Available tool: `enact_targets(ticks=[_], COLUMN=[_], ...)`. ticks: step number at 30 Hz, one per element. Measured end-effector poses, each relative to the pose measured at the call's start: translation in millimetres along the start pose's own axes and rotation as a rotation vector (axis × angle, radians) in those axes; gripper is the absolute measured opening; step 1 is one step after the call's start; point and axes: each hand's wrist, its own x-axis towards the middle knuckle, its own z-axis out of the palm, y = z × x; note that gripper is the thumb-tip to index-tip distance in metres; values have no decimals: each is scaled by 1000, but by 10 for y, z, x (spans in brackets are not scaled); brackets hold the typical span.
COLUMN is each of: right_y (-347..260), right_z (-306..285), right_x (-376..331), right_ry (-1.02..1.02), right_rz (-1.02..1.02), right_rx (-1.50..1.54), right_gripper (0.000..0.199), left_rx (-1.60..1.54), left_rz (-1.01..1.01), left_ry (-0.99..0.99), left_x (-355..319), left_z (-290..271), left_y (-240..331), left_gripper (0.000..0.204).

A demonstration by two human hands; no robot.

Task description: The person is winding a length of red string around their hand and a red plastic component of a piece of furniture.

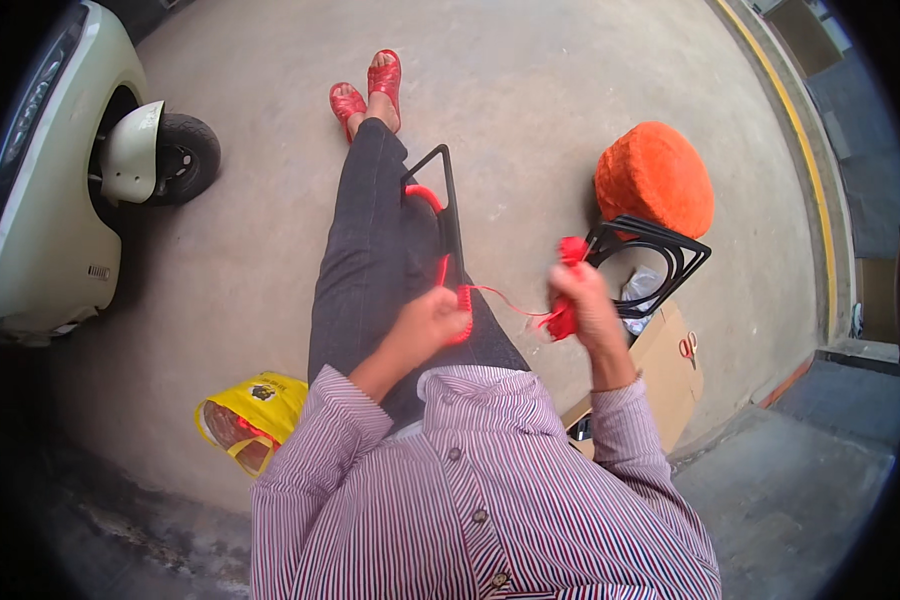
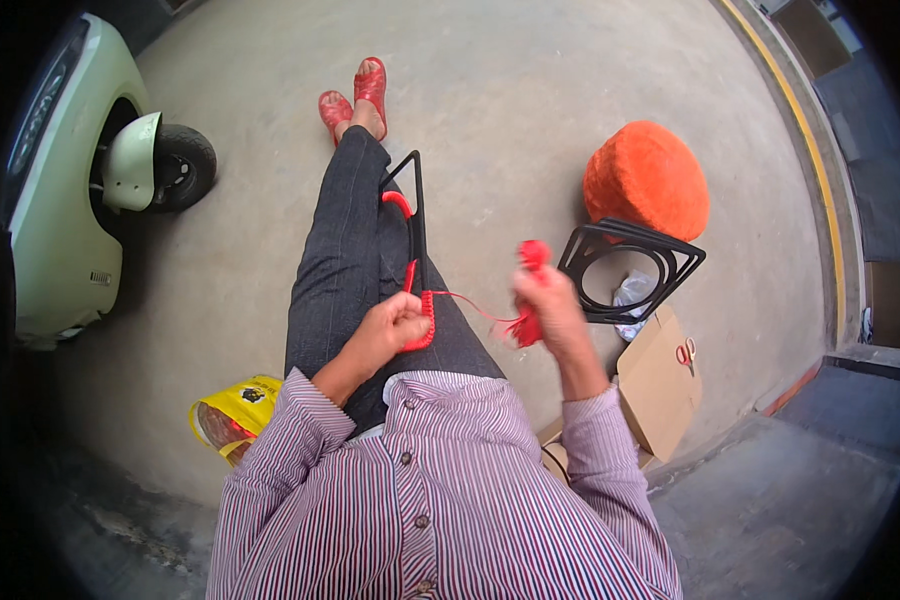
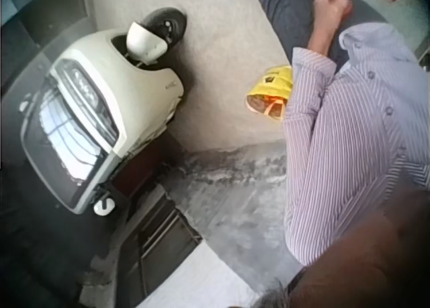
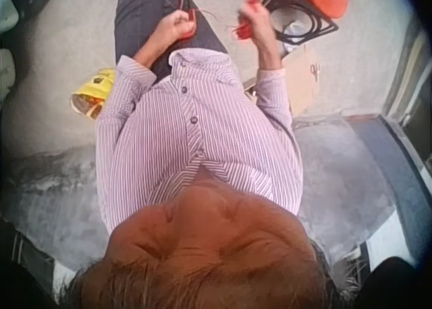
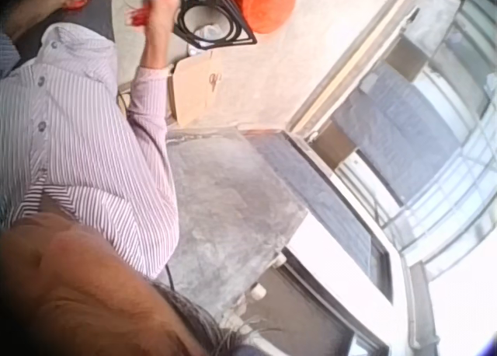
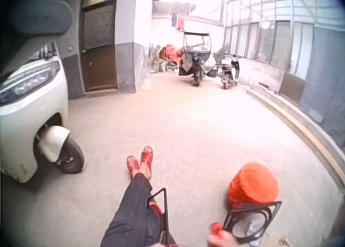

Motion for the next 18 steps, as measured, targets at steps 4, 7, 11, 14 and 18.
enact_targets(ticks=[4,7,11,14,18], right_y=[29,239,339,417,445], right_z=[811,942,924,940,923], right_x=[111,255,214,53,-138], right_ry=[-216,-298,-290,-253,-221], right_rz=[153,227,245,180,9], right_rx=[-137,-202,-195,-205,-309], right_gripper=[15,14,16,16,18], left_rx=[579,639,606,605,568], left_rz=[483,572,609,625,545], left_ry=[42,74,122,137,105], left_x=[-135,-152,-126,-123,-84], left_z=[-11,21,27,48,9], left_y=[-193,-183,-233,-229,-217], left_gripper=[29,32,31,31,30])
